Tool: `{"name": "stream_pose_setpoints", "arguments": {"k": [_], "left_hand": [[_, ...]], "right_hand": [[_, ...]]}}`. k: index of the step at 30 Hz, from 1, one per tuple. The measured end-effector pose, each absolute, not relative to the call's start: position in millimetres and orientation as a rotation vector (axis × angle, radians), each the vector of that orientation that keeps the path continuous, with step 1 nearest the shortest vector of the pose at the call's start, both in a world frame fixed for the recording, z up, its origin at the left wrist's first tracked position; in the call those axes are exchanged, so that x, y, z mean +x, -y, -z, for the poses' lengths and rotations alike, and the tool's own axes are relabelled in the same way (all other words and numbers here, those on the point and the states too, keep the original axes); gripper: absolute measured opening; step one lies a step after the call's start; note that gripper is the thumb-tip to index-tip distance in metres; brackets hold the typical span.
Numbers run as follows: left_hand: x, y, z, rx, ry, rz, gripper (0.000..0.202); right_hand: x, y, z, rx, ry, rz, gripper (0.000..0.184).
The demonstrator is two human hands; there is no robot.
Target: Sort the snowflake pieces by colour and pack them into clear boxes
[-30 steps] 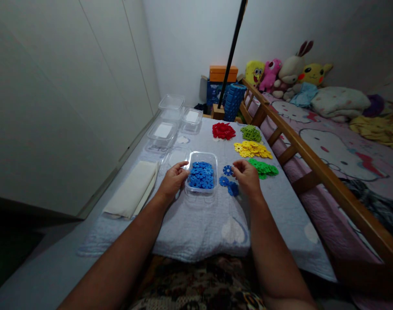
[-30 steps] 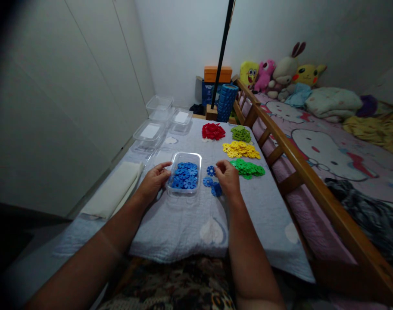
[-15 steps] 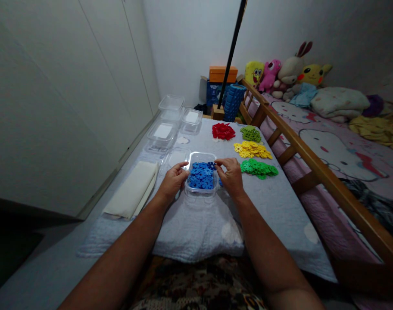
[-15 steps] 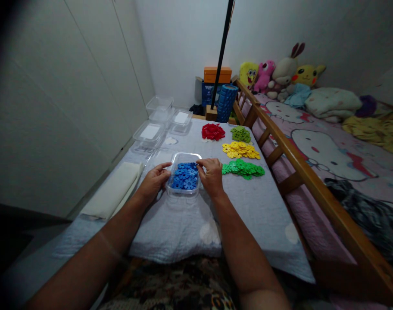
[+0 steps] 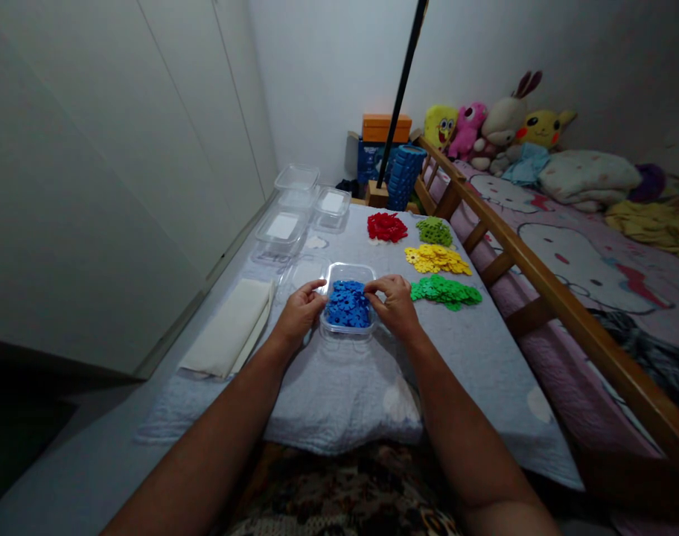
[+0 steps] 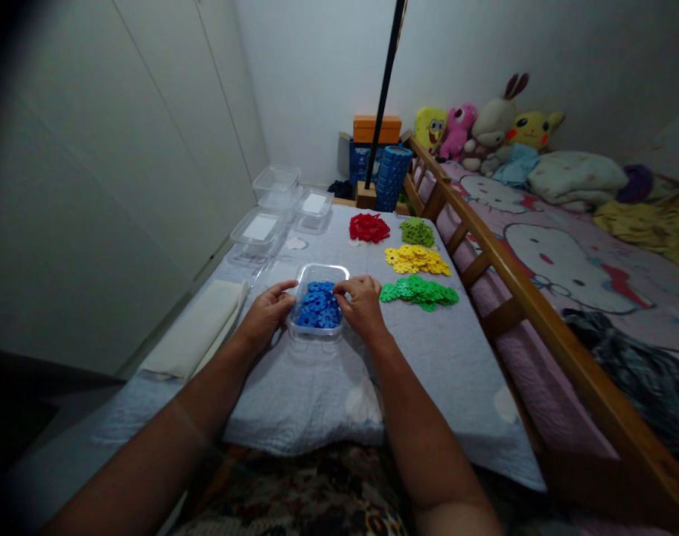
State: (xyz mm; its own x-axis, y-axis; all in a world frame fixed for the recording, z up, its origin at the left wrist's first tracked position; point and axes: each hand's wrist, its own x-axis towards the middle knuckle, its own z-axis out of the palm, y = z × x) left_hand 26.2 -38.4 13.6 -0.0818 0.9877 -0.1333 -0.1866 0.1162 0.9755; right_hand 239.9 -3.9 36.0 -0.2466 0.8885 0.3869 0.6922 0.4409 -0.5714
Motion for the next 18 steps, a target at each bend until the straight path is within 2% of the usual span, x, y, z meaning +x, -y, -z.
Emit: {"name": "stream_pose_setpoints", "arguments": {"k": [18], "left_hand": [[26, 39, -12, 0.917, -1.191, -1.261, 0.065]], "right_hand": [[249, 0, -27, -1.367, 1.912, -0.335, 0.026]]}}
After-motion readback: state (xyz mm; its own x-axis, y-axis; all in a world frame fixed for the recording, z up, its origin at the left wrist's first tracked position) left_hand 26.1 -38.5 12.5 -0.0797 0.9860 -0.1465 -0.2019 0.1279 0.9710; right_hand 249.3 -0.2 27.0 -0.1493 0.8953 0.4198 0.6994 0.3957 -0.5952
